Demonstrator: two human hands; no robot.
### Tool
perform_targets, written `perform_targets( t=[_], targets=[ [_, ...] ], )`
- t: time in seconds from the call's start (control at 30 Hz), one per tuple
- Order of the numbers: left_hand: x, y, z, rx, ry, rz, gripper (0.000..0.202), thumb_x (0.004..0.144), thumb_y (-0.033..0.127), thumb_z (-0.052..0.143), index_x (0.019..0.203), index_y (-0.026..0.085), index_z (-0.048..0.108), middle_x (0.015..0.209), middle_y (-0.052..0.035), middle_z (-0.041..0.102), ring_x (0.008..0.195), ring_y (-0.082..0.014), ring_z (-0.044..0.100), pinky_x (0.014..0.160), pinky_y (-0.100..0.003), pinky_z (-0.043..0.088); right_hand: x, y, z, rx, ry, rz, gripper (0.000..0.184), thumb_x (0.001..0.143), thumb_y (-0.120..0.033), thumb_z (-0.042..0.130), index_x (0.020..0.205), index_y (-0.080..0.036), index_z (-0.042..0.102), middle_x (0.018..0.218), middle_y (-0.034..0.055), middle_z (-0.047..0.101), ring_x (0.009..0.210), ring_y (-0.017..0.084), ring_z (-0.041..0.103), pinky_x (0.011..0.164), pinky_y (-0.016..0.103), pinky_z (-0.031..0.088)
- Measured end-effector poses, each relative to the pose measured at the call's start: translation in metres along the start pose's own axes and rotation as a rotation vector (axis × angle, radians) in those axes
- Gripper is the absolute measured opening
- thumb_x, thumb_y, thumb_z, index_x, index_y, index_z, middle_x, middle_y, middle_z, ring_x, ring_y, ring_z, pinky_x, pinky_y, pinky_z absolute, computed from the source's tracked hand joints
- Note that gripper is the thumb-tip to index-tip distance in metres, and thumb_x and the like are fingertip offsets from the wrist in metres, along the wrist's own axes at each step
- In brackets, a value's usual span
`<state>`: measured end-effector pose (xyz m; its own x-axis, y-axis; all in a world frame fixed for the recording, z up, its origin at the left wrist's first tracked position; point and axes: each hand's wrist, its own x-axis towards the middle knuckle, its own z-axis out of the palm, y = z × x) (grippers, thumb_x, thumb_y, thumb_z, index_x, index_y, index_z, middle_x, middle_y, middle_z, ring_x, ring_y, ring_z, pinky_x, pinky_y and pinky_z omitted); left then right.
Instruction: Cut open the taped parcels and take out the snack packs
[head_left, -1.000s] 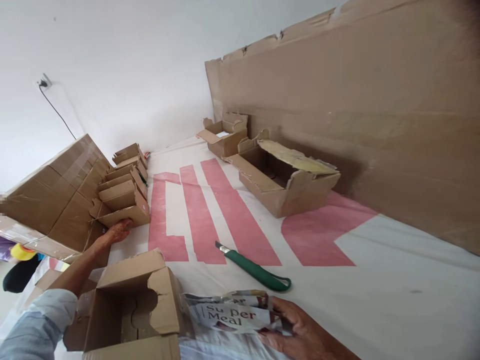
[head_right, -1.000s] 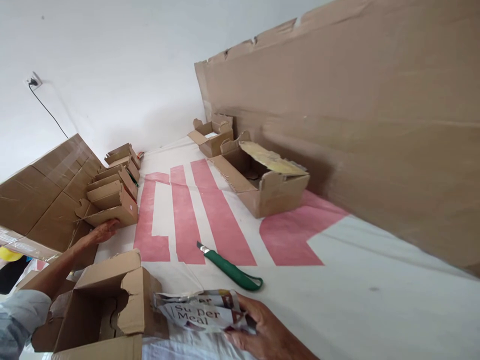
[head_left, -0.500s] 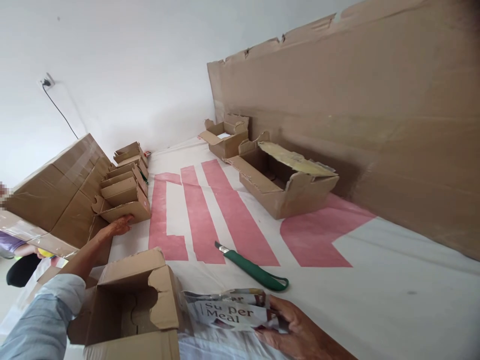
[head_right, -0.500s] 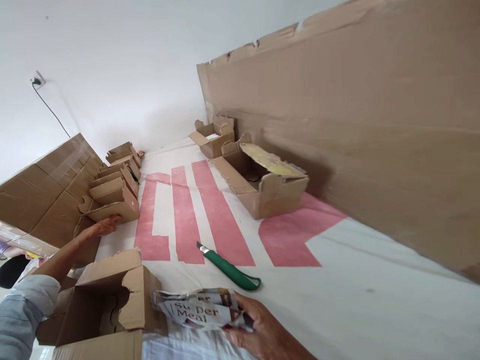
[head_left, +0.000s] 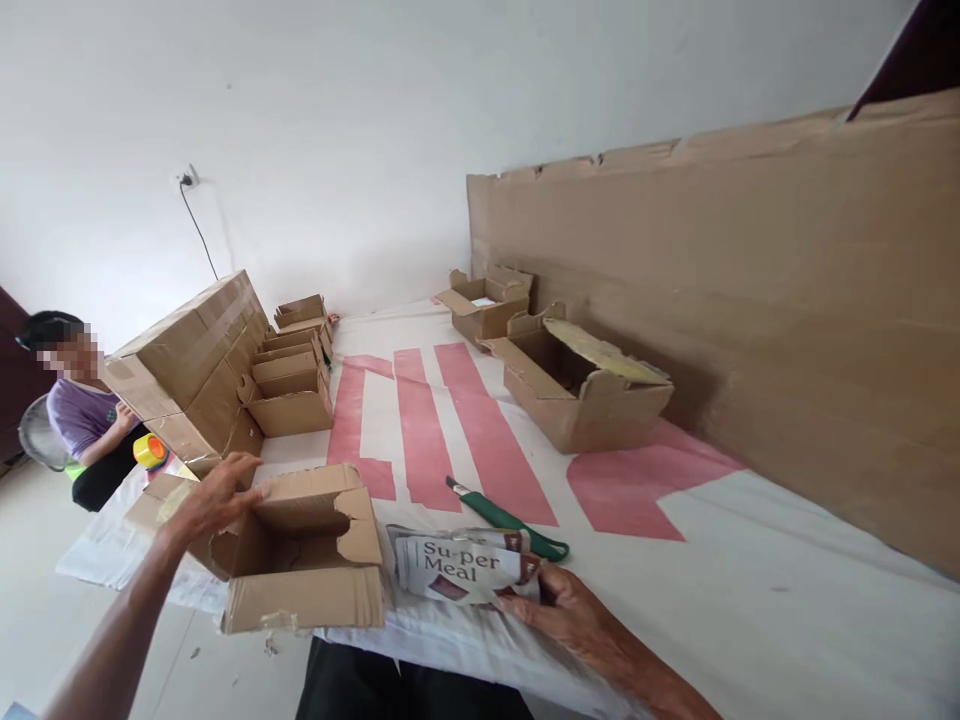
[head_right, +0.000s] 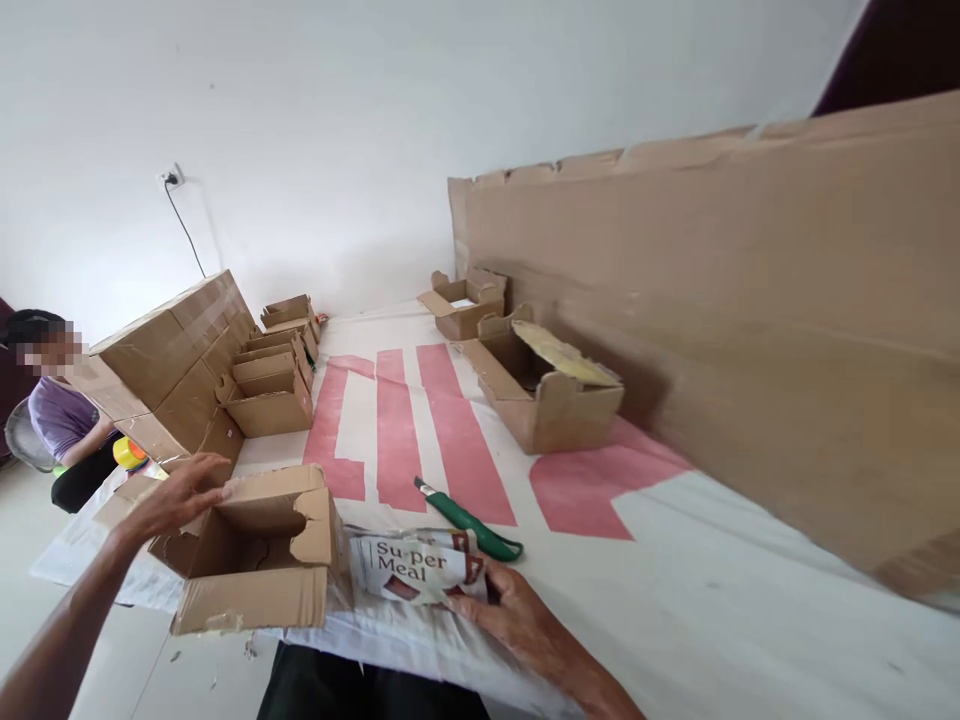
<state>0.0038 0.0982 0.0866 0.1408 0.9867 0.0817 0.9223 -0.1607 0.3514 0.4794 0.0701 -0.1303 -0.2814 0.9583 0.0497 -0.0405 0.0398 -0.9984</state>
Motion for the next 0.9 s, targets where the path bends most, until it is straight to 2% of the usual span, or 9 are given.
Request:
perform_targets(
  t=[0.07, 0.17, 0.23, 0.37, 0.53, 0.67, 0.73, 0.8, 0.9],
  targets=[
    [-0.031, 0.001, 0.021, 0.013, 0.005, -0.025, 0.065, 0.083, 0.061, 0.076, 0.139, 0.027, 0.070, 0.151, -0.0129, 0.064, 0.138, -0.0361, 0.062, 0.120, -0.049, 0.047, 0.001, 0.000, 0.001, -0.003, -0.002, 0.001, 0.046, 0.073, -0.055, 0.087, 0.104, -0.021, 0.085, 0.095, 0.0120, 0.083, 0.095, 0.035, 0.078, 0.092, 0.051, 0.065],
    [-0.053, 0.001, 0.047, -0.050, -0.044, -0.078, 0.066, 0.086, 0.054, 0.074, 0.145, 0.027, 0.065, 0.152, -0.0125, 0.064, 0.141, -0.0351, 0.060, 0.122, -0.049, 0.046, 0.001, 0.000, 0.001, -0.013, 0.056, 0.010, 0.046, 0.069, -0.054, 0.088, 0.102, -0.021, 0.085, 0.098, 0.0109, 0.084, 0.095, 0.035, 0.078, 0.092, 0.049, 0.065],
    [-0.056, 0.002, 0.056, -0.076, -0.079, -0.110, 0.066, 0.087, 0.050, 0.071, 0.148, 0.027, 0.063, 0.153, -0.0117, 0.064, 0.143, -0.0348, 0.059, 0.124, -0.049, 0.044, 0.000, -0.001, -0.001, -0.044, 0.128, 0.008, 0.048, 0.067, -0.055, 0.089, 0.101, -0.021, 0.085, 0.100, 0.0114, 0.085, 0.096, 0.035, 0.078, 0.092, 0.047, 0.065],
    [-0.050, 0.008, 0.061, -0.048, -0.123, -0.082, 0.066, 0.088, 0.048, 0.069, 0.149, 0.025, 0.060, 0.154, -0.0117, 0.064, 0.145, -0.0352, 0.058, 0.124, -0.048, 0.043, 0.003, -0.005, -0.014, -0.117, 0.321, -0.014, 0.058, 0.063, -0.062, 0.088, 0.101, -0.019, 0.083, 0.102, 0.0127, 0.085, 0.098, 0.036, 0.079, 0.087, 0.043, 0.066],
    [-0.045, 0.022, 0.078, -0.063, -0.083, -0.072, 0.062, 0.091, 0.051, 0.066, 0.147, 0.024, 0.062, 0.150, -0.0140, 0.067, 0.141, -0.0374, 0.061, 0.121, -0.048, 0.046, 0.020, -0.031, -0.021, -0.070, 0.493, -0.093, 0.059, 0.063, -0.064, 0.090, 0.103, -0.021, 0.080, 0.105, 0.0108, 0.085, 0.098, 0.034, 0.078, 0.088, 0.043, 0.066],
    [-0.044, 0.036, 0.104, -0.126, -0.024, -0.080, 0.064, 0.093, 0.058, 0.062, 0.147, 0.024, 0.063, 0.145, -0.0181, 0.067, 0.138, -0.0413, 0.061, 0.117, -0.052, 0.047, 0.046, -0.064, 0.009, 0.042, 0.436, -0.162, 0.061, 0.070, -0.062, 0.090, 0.113, -0.022, 0.076, 0.117, 0.0110, 0.082, 0.109, 0.034, 0.075, 0.098, 0.047, 0.062],
    [-0.042, 0.039, 0.107, -0.133, -0.006, -0.051, 0.061, 0.093, 0.061, 0.063, 0.144, 0.028, 0.065, 0.141, -0.0163, 0.069, 0.131, -0.0403, 0.066, 0.113, -0.052, 0.049, 0.062, -0.077, 0.028, 0.058, 0.365, -0.191, 0.062, 0.071, -0.064, 0.090, 0.114, -0.021, 0.076, 0.118, 0.0113, 0.082, 0.110, 0.035, 0.075, 0.100, 0.049, 0.061],
    [-0.037, 0.039, 0.100, -0.119, 0.037, -0.027, 0.057, 0.091, 0.063, 0.066, 0.139, 0.030, 0.068, 0.140, -0.0145, 0.068, 0.128, -0.0390, 0.067, 0.111, -0.050, 0.051, 0.076, -0.086, 0.045, 0.055, 0.302, -0.212, 0.062, 0.070, -0.066, 0.089, 0.112, -0.021, 0.076, 0.115, 0.0116, 0.082, 0.107, 0.034, 0.074, 0.099, 0.050, 0.060],
    [-0.022, 0.038, 0.079, -0.121, 0.179, 0.021, 0.061, 0.089, 0.061, 0.072, 0.139, 0.027, 0.067, 0.145, -0.0145, 0.064, 0.138, -0.0389, 0.060, 0.117, -0.050, 0.047, 0.094, -0.095, 0.060, 0.035, 0.194, -0.242, 0.059, 0.072, -0.066, 0.088, 0.109, -0.021, 0.076, 0.112, 0.0114, 0.082, 0.105, 0.033, 0.073, 0.098, 0.048, 0.058]
  ],
)
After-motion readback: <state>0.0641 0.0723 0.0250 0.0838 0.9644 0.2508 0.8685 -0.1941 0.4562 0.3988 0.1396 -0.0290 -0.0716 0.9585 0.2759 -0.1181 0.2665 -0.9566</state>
